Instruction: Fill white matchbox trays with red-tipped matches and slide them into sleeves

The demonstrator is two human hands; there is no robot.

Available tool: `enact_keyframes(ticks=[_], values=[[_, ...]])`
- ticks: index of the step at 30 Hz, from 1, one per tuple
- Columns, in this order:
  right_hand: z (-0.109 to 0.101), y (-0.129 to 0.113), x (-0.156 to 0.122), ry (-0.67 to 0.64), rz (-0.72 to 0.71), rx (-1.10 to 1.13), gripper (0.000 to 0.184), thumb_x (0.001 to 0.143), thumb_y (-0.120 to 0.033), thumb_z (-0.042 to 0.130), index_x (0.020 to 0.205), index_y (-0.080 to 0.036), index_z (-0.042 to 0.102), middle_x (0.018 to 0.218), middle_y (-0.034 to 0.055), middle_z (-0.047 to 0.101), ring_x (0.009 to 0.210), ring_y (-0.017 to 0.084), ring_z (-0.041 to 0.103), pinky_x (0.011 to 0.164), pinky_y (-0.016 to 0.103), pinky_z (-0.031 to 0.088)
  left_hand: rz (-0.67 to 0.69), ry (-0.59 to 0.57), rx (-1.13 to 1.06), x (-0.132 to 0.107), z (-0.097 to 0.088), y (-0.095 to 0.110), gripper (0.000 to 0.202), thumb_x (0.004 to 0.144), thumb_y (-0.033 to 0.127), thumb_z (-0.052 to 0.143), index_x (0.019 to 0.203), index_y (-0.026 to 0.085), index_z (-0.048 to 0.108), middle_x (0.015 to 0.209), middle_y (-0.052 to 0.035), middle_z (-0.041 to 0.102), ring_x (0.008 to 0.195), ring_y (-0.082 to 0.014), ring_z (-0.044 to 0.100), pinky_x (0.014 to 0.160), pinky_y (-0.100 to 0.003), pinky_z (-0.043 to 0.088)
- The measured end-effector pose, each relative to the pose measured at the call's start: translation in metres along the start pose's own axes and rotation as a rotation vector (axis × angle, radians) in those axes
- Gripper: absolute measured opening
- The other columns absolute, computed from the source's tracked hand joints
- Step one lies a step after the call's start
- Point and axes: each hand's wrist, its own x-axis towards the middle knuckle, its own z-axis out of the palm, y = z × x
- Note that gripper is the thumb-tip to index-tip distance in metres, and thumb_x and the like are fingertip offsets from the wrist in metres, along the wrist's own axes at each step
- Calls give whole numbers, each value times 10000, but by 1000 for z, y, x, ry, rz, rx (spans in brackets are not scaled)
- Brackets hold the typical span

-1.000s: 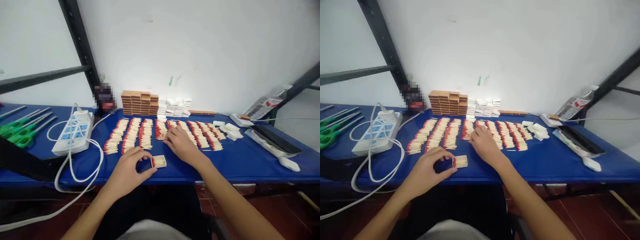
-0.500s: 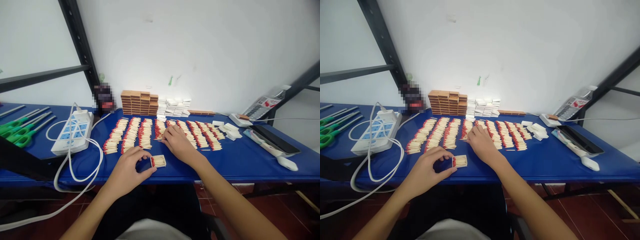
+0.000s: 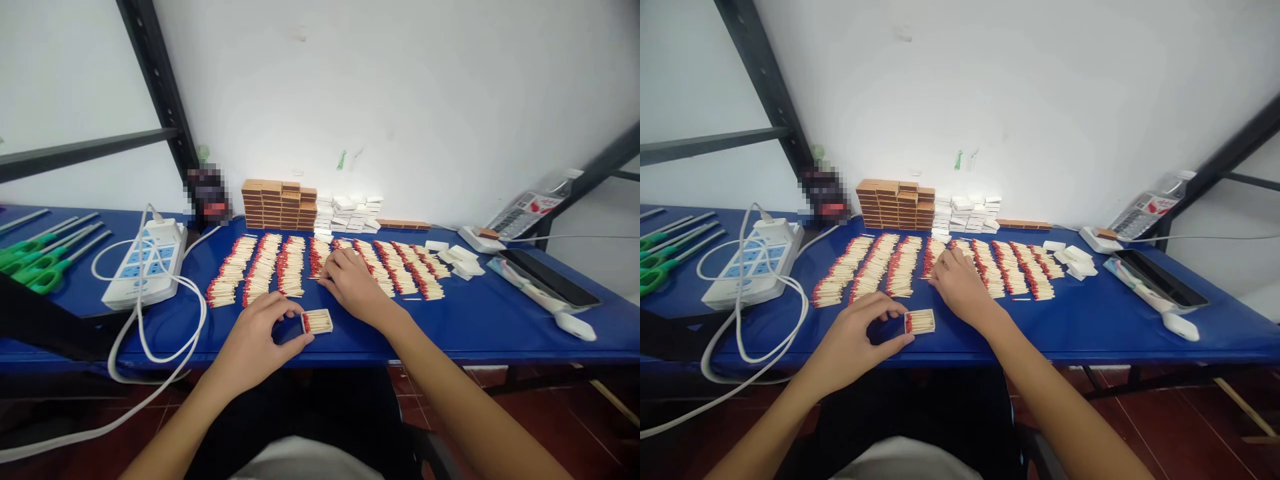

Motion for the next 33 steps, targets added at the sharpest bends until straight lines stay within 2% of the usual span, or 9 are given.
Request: enact_keyframes(ticks=[6,14,33], values=[[3,-4,3,-25,-21,15,123,1087,-219,624,1010,-157,697,1164,162,660,1125,319,547,1019,474,495,3,0,-2,0,0,1,185,920,307,859,1065,263,753,1027,-19,727,970,-223,699,885,-360,540],[2,-4,1,41,-41,82,67,1072,-227,657,1087,-184,706,1155,137,651,1119,306,531,1017,458,488,-5,-1,-2,1,-1,1,184,919,314,856,1062,261,753,1029,-17,723,978,-220,696,892,-361,541],[-2,-1,-9,37,-9,136,65,1070,-200,642,1021,-183,682,1122,128,656,1112,300,535,1030,472,490,-1,4,7,0,-1,1,183,923,317,850,1071,262,758,1019,-19,721,960,-218,695,885,-357,541]])
